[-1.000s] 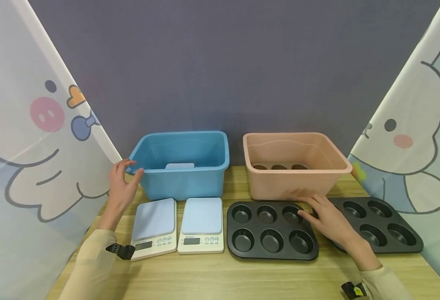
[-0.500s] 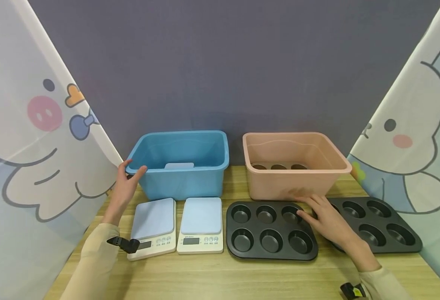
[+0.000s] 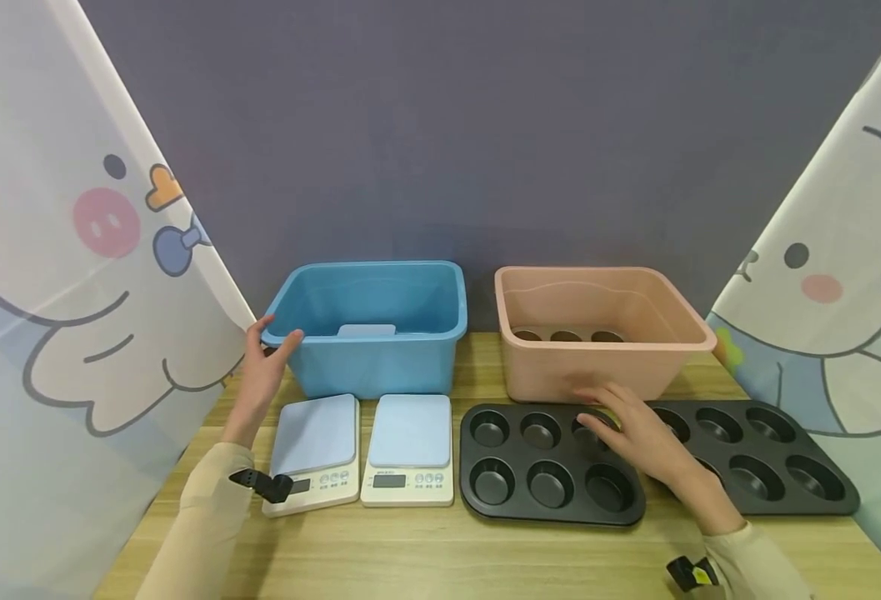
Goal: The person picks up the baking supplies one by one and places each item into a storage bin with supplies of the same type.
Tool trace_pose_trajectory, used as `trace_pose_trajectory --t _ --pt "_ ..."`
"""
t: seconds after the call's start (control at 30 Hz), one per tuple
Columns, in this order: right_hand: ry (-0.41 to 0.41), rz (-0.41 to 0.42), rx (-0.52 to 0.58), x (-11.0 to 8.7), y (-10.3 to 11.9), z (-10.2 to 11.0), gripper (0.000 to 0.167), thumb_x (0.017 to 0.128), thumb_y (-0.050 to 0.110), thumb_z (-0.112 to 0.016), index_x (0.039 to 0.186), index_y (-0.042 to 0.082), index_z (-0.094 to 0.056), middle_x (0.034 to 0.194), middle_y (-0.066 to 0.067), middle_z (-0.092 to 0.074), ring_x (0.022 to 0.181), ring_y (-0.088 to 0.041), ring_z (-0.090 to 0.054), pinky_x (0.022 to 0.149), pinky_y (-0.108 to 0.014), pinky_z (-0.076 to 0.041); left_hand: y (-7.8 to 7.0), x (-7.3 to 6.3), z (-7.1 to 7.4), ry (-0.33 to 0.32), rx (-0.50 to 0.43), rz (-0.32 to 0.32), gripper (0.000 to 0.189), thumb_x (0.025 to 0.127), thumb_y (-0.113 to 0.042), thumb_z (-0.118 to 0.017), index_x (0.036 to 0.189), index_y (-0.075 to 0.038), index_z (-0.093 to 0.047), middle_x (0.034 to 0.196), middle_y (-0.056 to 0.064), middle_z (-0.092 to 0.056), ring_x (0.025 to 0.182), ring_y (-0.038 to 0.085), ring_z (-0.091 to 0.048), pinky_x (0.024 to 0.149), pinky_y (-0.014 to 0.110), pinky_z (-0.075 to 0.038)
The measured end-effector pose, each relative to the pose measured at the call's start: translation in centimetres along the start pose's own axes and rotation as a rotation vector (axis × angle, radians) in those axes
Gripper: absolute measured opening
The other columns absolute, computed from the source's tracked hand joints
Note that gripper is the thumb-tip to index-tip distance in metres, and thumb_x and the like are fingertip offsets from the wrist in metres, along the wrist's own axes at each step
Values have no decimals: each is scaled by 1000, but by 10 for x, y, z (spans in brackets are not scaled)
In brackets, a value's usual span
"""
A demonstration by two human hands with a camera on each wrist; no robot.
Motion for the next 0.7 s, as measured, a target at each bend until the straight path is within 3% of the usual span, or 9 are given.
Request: trace_pose_trajectory --t 0.2,0.37,0.7 --pt "4 26 55 16 11 -6 38 93 22 -71 129 13 -63 126 -4 -62 113 -21 -60 90 -42 -48 2 2 0 -1 -14 6 87 95 -55 -58 159 -24 -9 164 18 -14 146 38 -25 116 61 -25" --pt "28 52 105 30 21 -12 37 94 22 -70 128 11 -63 122 -1 -64 102 -17 -65 84 -41 -55 2 2 -2 -2 -8 13 87 94 -56 -59 158 -24 -10 165 17 -11 148 39 -22 116 63 -24" --pt "86 106 150 61 50 -34 32 94 24 -69 124 12 -66 110 0 -66 96 -16 -63 82 -38 -54 4 1 -1 -13 -37 16 86 94 -55 -60 158 -22 -12 164 17 -11 147 36 -24 117 58 -24"
Point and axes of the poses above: each hand's wrist, its own x-axis towards the middle knuckle, its own z-axis out of the back of the hand, y = z × x, the point moved 8 cm from there along x, towards the middle knuckle
